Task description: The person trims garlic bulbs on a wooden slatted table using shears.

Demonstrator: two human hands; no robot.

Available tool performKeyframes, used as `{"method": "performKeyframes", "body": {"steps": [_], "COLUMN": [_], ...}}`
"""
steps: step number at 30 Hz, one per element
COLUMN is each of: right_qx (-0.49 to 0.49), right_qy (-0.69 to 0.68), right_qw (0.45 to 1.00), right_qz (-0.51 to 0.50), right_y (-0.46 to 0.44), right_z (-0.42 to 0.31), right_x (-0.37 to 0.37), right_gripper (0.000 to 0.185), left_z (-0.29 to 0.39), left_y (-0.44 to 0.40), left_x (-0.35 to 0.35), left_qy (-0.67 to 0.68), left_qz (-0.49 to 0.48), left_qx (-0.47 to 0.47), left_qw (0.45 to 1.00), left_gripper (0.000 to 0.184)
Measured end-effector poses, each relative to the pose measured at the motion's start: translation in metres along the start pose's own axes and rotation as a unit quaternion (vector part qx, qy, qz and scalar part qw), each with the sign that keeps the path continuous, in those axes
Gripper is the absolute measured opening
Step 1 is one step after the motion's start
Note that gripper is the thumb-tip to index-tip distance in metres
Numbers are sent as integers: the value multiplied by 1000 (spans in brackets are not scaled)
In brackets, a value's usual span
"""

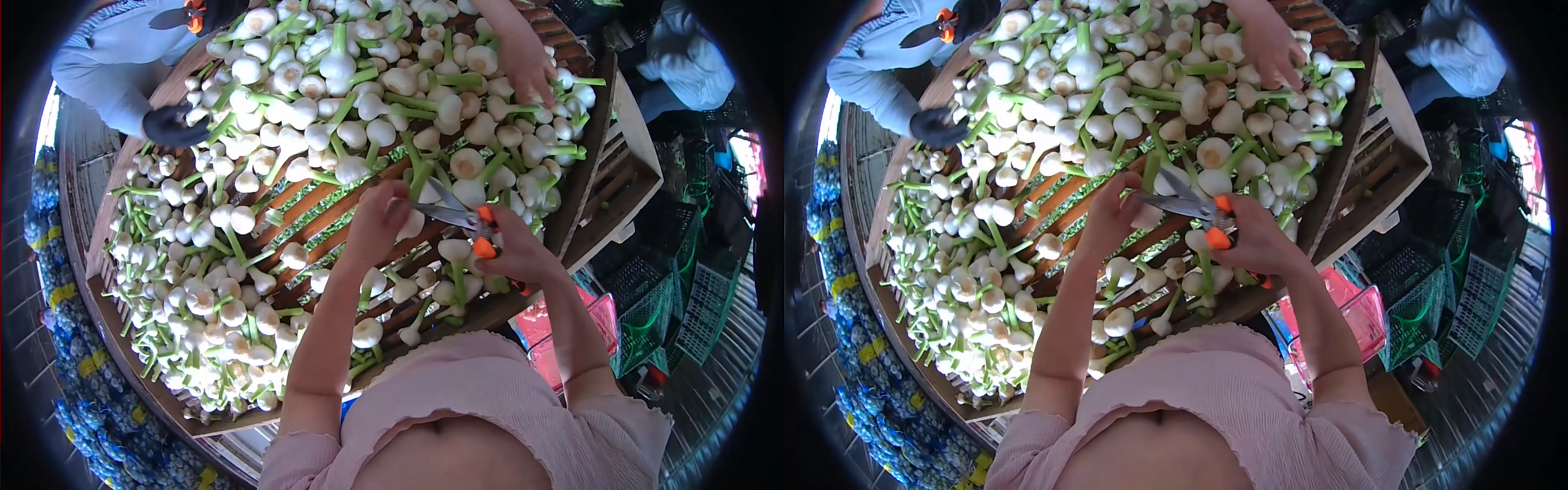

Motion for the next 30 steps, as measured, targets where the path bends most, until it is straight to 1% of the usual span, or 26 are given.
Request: {"method": "performKeyframes", "body": {"steps": [1, 4, 5, 8, 9, 11, 13, 15, 16, 17, 19, 22, 23, 24, 27, 29, 30], "right_qx": [15, -61, -57, -53, -57, -65, -80, -57, -44, -51, -65, -31, -36, -44, -74, -110, -130], "right_qy": [-19, -47, -11, 52, 100, 195, 253, 300, 326, 286, 210, 119, 121, 119, 24, 36, 43], "right_qw": [999, 990, 993, 997, 993, 979, 958, 950, 943, 956, 975, 991, 991, 992, 997, 993, 990], "right_qz": [23, -119, -100, -13, -12, -8, -108, -64, -44, -23, 25, 44, 33, 19, -7, -16, -26], "right_y": [-3, -3, -2, -3, -8, -32, -62, -82, -88, -87, -81, -54, -40, -24, 18, 35, 44], "right_z": [-11, -16, -3, 11, 14, 15, 10, -11, -21, -25, -31, -7, -11, -12, 29, 47, 53], "right_x": [0, -32, -41, -25, -15, 15, 29, 56, 64, 68, 81, 69, 67, 60, 39, 37, 33], "right_gripper": [65, 58, 48, 50, 50, 51, 52, 53, 53, 54, 55, 59, 62, 65, 70, 73, 74], "left_z": [25, 19, -3, -47, -66, -83, -83, -60, -40, -20, -10, -16, -19, -16, -14, -20, -15], "left_y": [16, 42, 48, 67, 71, 83, 88, 64, 47, 29, -10, -38, -43, -39, -26, -14, -7], "left_x": [0, 6, 4, 8, 14, 38, 53, 36, 21, 4, -29, -63, -69, -70, -51, -42, -47], "left_qy": [-93, -86, -11, -57, -1, -38, -97, -111, -118, -125, -237, -304, -314, -306, -302, -318, -334], "left_qz": [-3, -14, -53, -30, 2, 112, 203, 186, 185, 183, 119, 66, 64, 55, 36, 24, 36], "left_qx": [-58, -49, 28, 54, 76, 77, 68, 72, 55, 37, 112, 127, 123, 110, 84, 83, 52], "left_qw": [994, 995, 998, 996, 997, 990, 972, 974, 974, 974, 958, 942, 939, 944, 949, 944, 940], "left_gripper": [20, 17, 17, 18, 21, 22, 25, 26, 30, 34, 40, 43, 39, 38, 35, 34, 34]}}
Point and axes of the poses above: each hand's wrist, its own y-axis away from the middle knuckle, its own x-axis out of the back of the hand, z = x × y, the point moved 10 cm from there along -y, towards the middle knuckle, and after that the axes turned 13 degrees about x, right-handed, at the moved point
